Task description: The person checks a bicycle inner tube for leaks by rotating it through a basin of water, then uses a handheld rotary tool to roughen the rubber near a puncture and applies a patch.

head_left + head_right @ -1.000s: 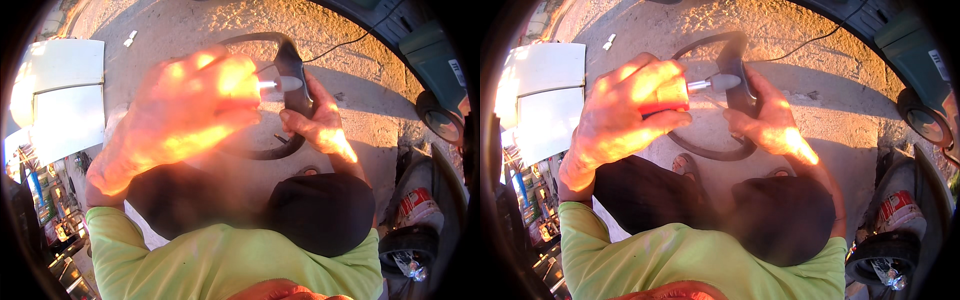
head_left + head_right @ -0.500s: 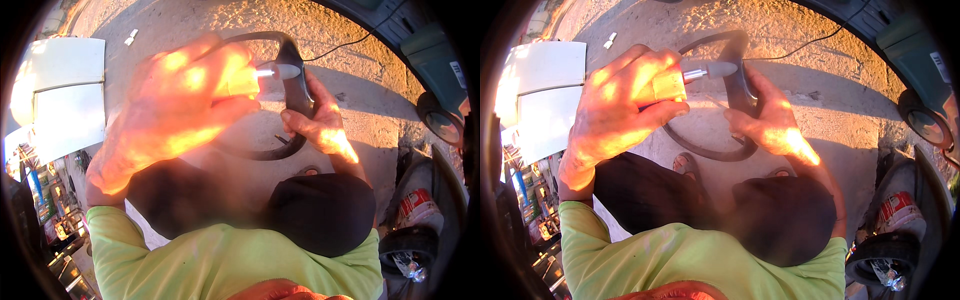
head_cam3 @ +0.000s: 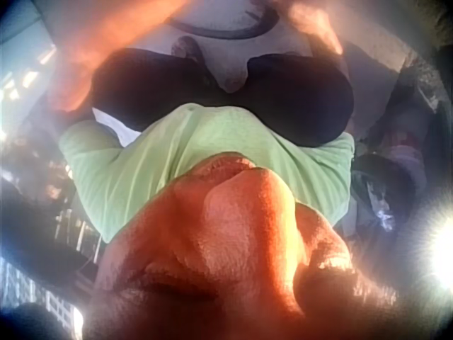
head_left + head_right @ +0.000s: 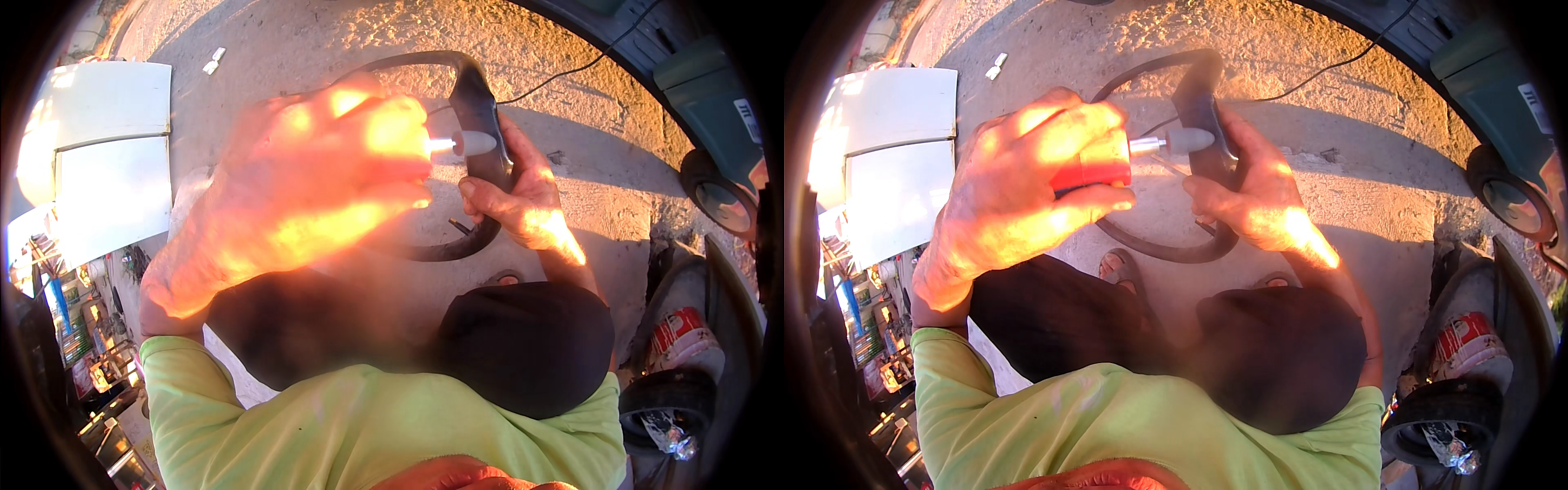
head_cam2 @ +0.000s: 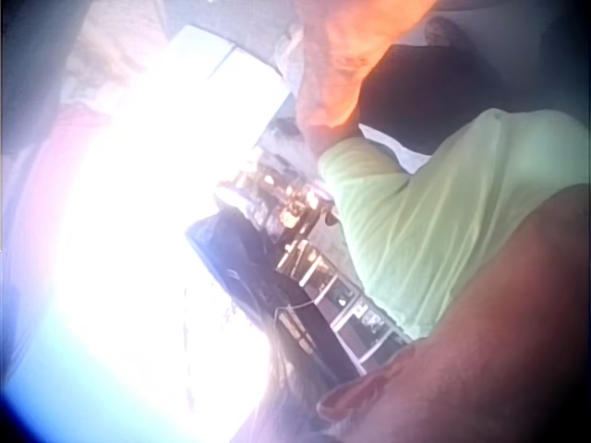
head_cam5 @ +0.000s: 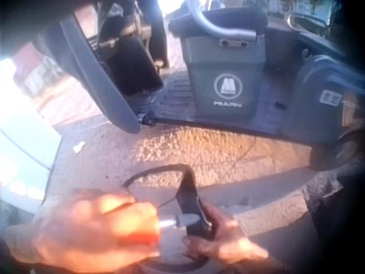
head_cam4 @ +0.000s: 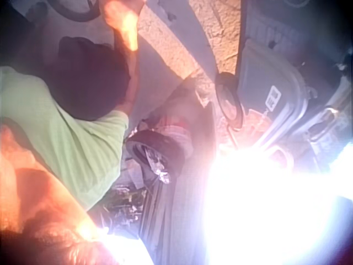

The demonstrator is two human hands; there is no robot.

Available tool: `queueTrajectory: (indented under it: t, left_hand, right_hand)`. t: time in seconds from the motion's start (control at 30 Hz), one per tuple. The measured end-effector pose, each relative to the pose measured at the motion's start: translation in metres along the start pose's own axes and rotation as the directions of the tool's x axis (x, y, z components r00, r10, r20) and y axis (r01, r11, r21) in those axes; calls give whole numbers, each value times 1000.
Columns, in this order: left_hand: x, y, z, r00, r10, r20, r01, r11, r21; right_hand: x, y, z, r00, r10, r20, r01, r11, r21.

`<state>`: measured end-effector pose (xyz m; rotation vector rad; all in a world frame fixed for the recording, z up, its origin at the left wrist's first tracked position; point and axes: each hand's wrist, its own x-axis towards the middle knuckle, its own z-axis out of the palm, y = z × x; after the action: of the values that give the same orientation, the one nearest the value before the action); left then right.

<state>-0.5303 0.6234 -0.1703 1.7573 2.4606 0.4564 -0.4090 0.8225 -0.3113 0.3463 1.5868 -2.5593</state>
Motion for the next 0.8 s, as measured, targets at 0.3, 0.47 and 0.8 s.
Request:
queueTrajectory:
  t: [0.3, 0.47, 0.8]
  left_hand:
    - [2, 5, -3, 987, -159, 2, 159, 987, -7]
    - [1, 5, 1, 997, -70, 14, 71, 994, -82]
    - [3, 3, 1, 997, -72, 25, 73, 997, -38]
  right_hand:
    - [0, -2, 1, 1000, -9, -6, 9, 999, -38]
    - [1, -1, 2, 998, 51, -30, -52, 998, -42]
    - [0, 0, 2, 1000, 1, -30, -3, 999, -53]
